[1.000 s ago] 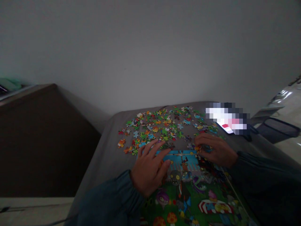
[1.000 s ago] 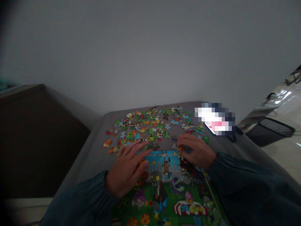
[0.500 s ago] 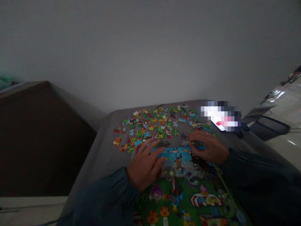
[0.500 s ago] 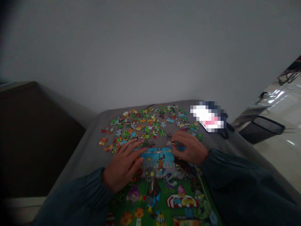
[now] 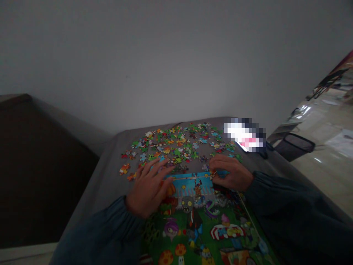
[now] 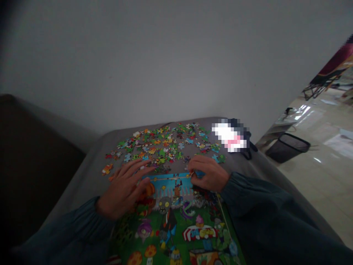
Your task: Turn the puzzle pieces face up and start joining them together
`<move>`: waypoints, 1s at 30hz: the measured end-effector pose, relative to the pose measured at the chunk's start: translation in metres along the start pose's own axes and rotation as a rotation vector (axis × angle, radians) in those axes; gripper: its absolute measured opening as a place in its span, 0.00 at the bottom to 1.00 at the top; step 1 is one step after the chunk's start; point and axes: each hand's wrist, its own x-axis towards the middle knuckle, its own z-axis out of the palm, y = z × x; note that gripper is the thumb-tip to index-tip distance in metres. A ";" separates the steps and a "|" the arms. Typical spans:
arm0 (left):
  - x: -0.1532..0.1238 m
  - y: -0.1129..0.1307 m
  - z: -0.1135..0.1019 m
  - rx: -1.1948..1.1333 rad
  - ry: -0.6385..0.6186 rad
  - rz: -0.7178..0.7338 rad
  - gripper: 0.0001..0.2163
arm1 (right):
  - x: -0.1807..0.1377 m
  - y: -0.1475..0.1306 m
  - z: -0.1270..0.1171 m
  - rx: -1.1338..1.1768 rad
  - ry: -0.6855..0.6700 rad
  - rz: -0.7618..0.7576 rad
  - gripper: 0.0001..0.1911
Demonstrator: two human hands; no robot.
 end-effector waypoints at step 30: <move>0.012 -0.066 0.006 0.116 -0.078 -0.193 0.19 | -0.002 -0.001 0.001 0.022 -0.010 -0.023 0.10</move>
